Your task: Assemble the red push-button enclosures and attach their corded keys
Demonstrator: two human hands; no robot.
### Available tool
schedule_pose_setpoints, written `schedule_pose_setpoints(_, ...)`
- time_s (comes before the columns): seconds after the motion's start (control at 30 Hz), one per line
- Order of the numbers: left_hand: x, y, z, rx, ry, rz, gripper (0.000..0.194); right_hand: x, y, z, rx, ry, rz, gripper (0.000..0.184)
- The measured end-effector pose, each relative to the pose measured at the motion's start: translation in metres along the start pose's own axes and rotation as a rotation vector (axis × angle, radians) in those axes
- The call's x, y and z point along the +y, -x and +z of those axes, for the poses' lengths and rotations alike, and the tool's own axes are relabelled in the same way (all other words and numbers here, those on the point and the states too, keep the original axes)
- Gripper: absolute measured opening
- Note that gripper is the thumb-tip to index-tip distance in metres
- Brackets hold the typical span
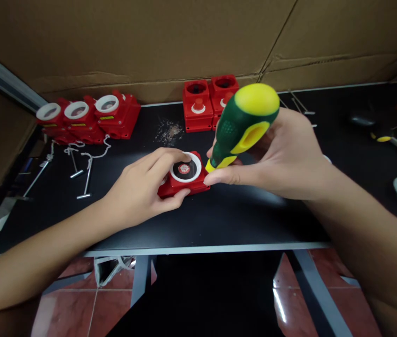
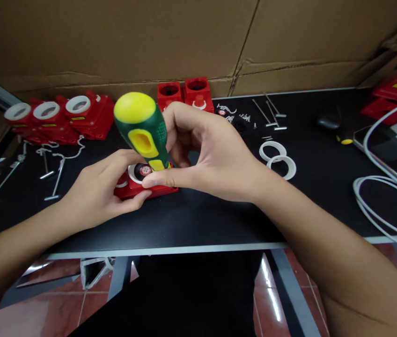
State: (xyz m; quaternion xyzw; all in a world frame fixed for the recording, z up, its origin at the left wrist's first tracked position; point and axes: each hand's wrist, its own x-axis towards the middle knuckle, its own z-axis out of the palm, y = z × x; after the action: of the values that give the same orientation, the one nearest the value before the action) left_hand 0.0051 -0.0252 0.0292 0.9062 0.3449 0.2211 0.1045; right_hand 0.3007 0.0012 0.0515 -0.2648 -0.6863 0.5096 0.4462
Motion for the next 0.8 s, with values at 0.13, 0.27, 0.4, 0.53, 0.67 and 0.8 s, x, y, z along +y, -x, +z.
schedule_pose_setpoints(0.13,-0.001,0.001,0.000,-0.018,-0.006,-0.029,0.038,-0.007,0.000,-0.008,-0.079,-0.029,0.009,0.051)
schedule_pose_setpoints(0.27,-0.002,0.001,0.000,-0.015,0.004,-0.022,0.040,-0.020,0.003,-0.016,-0.123,0.006,0.067,0.035)
schedule_pose_setpoints(0.4,-0.003,0.001,0.001,-0.005,0.019,0.009,0.039,-0.026,0.003,-0.017,-0.202,-0.059,0.076,0.023)
schedule_pose_setpoints(0.53,-0.003,0.002,0.001,-0.001,0.014,0.031,0.041,-0.022,0.003,-0.016,-0.142,0.001,0.036,0.019)
schedule_pose_setpoints(0.67,-0.003,0.003,0.000,0.001,-0.005,0.030,0.041,-0.011,0.001,-0.013,-0.051,0.026,-0.014,0.034)
schedule_pose_setpoints(0.8,-0.003,0.003,0.000,-0.013,-0.009,0.015,0.041,-0.001,-0.002,-0.006,-0.014,-0.027,-0.004,0.055)
